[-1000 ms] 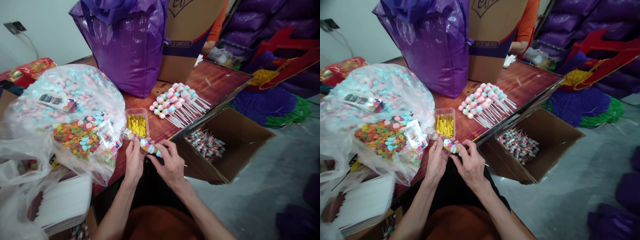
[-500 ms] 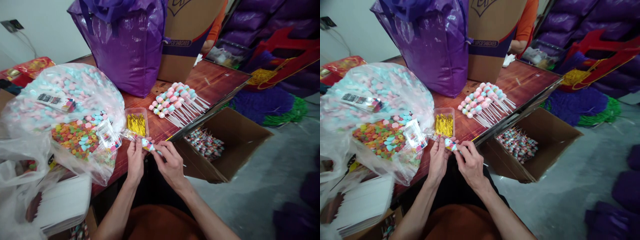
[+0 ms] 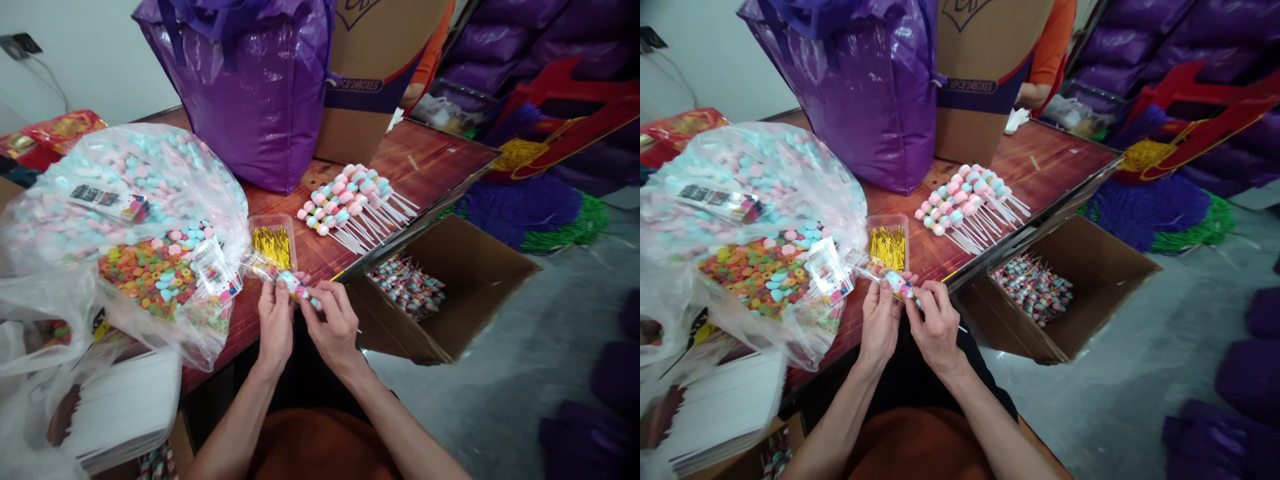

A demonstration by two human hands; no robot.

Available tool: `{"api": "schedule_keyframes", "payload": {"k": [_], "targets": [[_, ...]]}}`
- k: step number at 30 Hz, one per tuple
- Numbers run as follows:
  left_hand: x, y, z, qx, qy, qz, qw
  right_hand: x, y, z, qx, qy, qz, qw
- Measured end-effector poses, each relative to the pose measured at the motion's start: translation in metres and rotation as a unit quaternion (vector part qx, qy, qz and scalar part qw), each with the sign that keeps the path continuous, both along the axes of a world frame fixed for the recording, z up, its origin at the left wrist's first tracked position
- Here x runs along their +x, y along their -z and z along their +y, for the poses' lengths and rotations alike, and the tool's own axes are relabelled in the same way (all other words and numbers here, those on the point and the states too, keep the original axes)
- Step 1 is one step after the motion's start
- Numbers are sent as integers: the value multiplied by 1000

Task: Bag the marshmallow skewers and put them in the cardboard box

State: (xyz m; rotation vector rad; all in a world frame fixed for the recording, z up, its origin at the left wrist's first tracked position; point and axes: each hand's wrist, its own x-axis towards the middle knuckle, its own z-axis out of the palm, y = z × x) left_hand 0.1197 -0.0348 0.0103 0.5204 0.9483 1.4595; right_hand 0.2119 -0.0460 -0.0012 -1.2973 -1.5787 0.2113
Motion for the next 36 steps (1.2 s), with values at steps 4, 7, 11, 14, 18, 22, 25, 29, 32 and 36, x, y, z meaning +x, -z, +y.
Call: {"api": "schedule_keyframes", "payload": {"k": [4,7,11,14,18,22,25,29,32,36], "targets": [[-2,-1,0,1,5,15,1000,-3,-5,1,-26,-8,7,1000],[-8,-5,5,-11,5,-10,1000,6,-13,-2,-74,-70,7,995],[-18,-8,16,-16,-28,-47,998,32,-15,-13,-158,-110,5,981],[-20,-8,20,-11,-31,-44,998,43,-9,-21,-183,-130,-5,974],[-16,-10,16,-25,10,-25,999,33,0,-25,-119,-141,7,983],[-23,-14,16,-15,35,-8,999,23,1,-20,-109,-149,35,982],[-34,-14,20,-12,50,-13,999,26,-4,-19,-175,-188,74,963],[-36,-12,22,-8,68,-14,998,26,-12,-23,-275,-193,169,927],[-27,-10,18,-10,84,-4,996,17,-14,-23,-275,-182,204,922],[-24,-11,13,-23,108,4,994,8,-12,-18,-249,-176,199,931]]}}
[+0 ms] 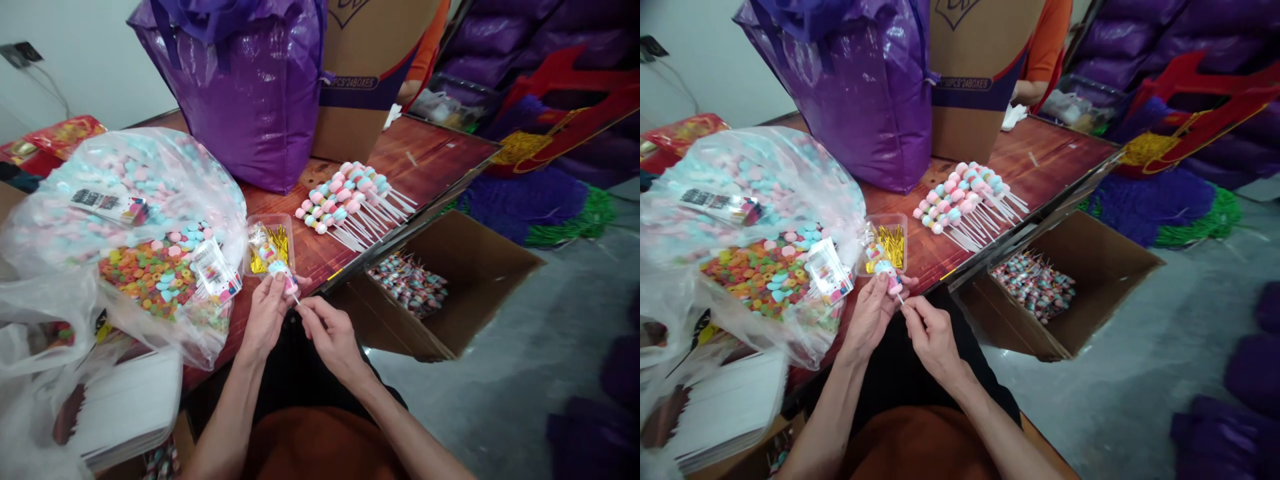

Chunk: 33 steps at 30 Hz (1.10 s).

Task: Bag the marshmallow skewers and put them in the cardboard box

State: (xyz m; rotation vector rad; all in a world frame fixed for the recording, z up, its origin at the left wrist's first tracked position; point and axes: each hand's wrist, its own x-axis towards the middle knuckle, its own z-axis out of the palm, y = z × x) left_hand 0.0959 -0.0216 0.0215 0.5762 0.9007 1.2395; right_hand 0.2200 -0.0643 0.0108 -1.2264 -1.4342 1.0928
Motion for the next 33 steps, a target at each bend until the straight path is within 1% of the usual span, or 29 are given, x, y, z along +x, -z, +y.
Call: {"api": "schedule_keyframes", "payload": {"k": [2,3,7,10,13,14,18,21,23,25,28,33], "targets": [[-5,-3,2,-2,10,-10,1000,0,2,2,4,6,-2,1000],[-8,-4,4,0,2,-16,1000,1,2,2,4,8,-5,1000],[-17,-11,15,14,-76,-26,997,6,4,0,1,-8,-20,1000],[-16,-12,22,2,-104,-40,994,8,5,-2,9,-18,-30,999],[-10,-10,20,12,-121,-45,992,7,5,-1,1,-16,-34,999],[-7,-8,18,15,-116,-42,992,6,5,0,-4,-14,-32,999],[4,-4,7,-2,-60,-35,998,-4,5,6,-9,15,-10,1000],[7,-4,4,-8,-47,-41,998,-6,4,7,-19,31,5,999],[4,-5,5,-7,-57,-40,998,-4,4,4,-43,14,7,999],[1,-7,7,-5,-64,-36,997,1,4,0,-78,-18,19,997],[0,-6,6,-4,-48,-32,998,5,6,-4,-111,-39,49,992],[1,-3,-3,-14,-36,-27,999,-5,7,-1,-84,-23,55,995]]}}
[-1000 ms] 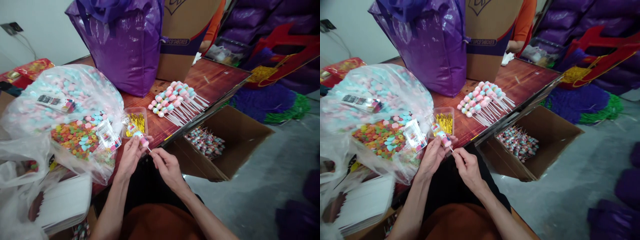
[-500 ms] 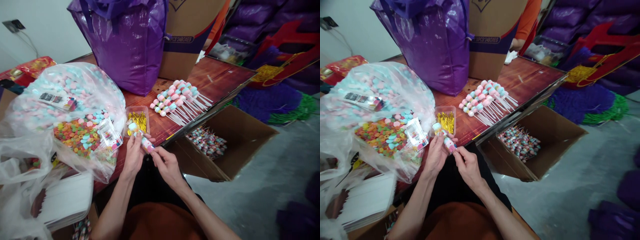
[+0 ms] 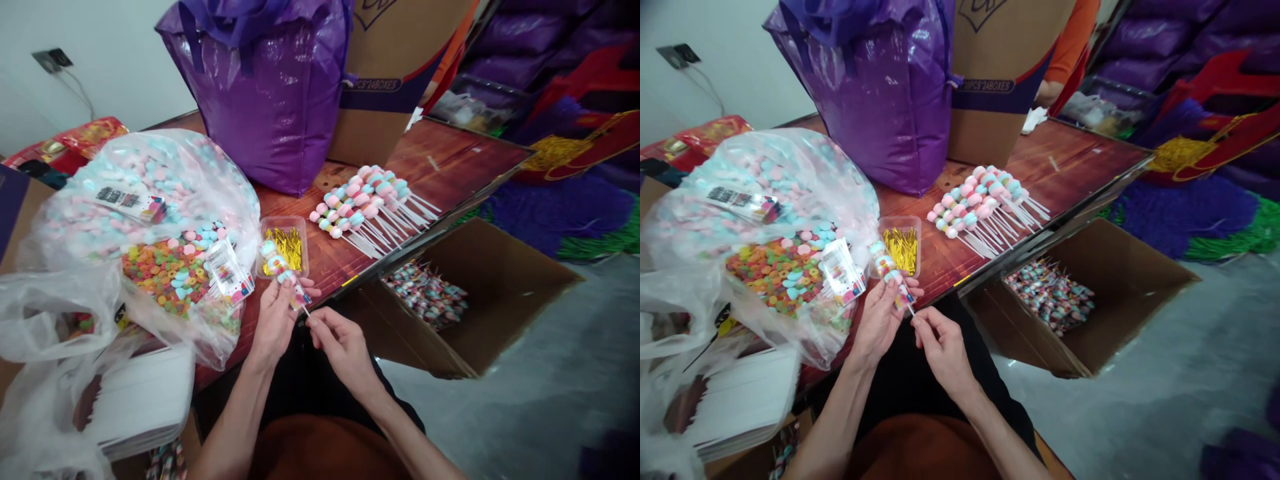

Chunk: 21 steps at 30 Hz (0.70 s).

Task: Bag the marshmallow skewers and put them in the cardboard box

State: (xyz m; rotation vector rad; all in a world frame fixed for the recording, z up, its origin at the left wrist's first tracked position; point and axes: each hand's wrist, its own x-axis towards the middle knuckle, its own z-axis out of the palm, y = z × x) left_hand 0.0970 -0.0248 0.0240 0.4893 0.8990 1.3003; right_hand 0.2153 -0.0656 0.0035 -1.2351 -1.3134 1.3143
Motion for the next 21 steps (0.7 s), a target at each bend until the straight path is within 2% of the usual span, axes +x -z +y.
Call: {"api": "schedule_keyframes", "payload": {"k": [3,9,13,15,17,19,21], "targets": [[-4,1,-6,0,4,-1,1000,-8,-2,2,24,3,-2,1000],[-15,5,-15,38,-48,53,997,-20,-16,8,26,-42,-13,999],[-22,1,-22,60,-51,105,991,-38,-24,18,-40,-26,78,996],[-29,-4,-24,54,-38,73,995,-47,-27,23,-101,-29,148,983],[-37,-10,-24,44,-23,15,999,-51,-32,27,-141,-60,175,972],[-45,-14,-22,45,-32,-22,998,-49,-41,35,-117,-146,114,976],[-51,-13,-20,64,-84,-28,994,-45,-50,48,-25,-220,-50,974]]}}
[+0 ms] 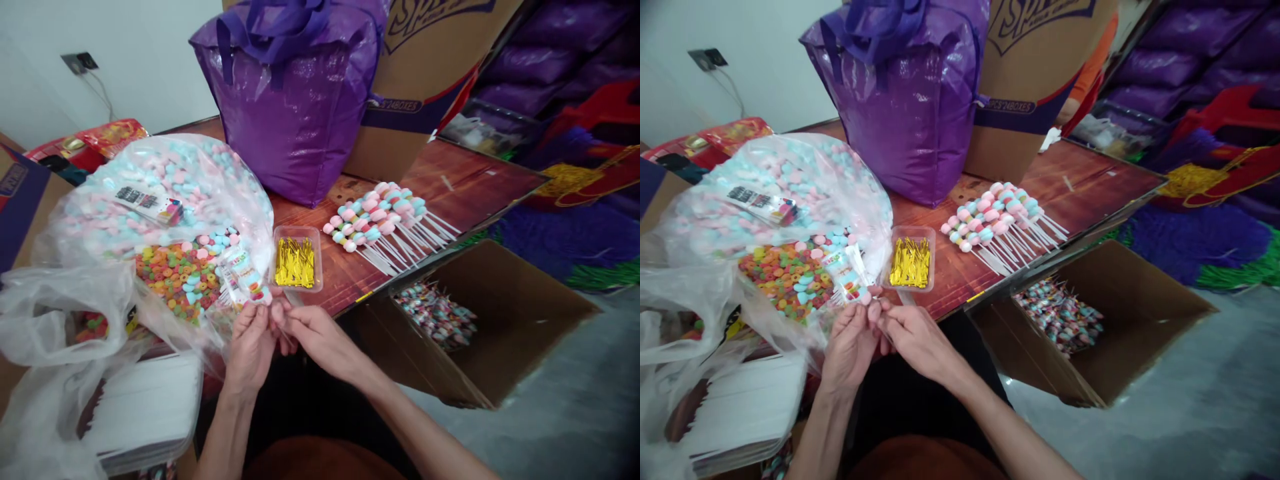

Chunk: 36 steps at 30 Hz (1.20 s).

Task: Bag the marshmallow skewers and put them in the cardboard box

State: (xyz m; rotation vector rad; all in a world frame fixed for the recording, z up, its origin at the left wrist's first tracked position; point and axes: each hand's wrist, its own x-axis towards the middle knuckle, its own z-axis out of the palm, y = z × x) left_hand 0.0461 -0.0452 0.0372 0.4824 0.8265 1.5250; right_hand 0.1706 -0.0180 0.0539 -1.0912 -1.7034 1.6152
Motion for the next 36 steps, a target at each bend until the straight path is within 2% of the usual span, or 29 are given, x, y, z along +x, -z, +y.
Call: {"api": "schedule_keyframes", "payload": {"k": [1,2,4,6,8,13,17,25,31,33,36], "targets": [[-2,1,1,9,-33,2,999,2,-4,9,75,-17,-97,992],[-3,3,2,13,-58,6,998,3,-7,19,145,-1,-202,969],[-3,7,3,1,-75,20,997,1,-9,40,227,54,-394,889],[-1,10,3,-34,-63,35,997,-5,-5,59,246,50,-504,826],[1,12,3,-61,-65,42,995,-11,2,73,245,27,-534,809],[3,13,4,-68,-73,27,995,-18,12,81,245,-1,-541,805],[1,13,6,-65,-73,25,995,-13,9,83,241,-16,-542,805],[-1,17,12,-67,-73,10,995,-1,1,90,250,3,-518,818],[6,21,16,-51,-117,67,990,-1,9,91,276,60,-452,846],[8,22,16,-56,-127,76,987,0,12,92,279,90,-459,839],[9,22,16,-57,-129,80,987,5,14,90,285,197,-456,820]]}}
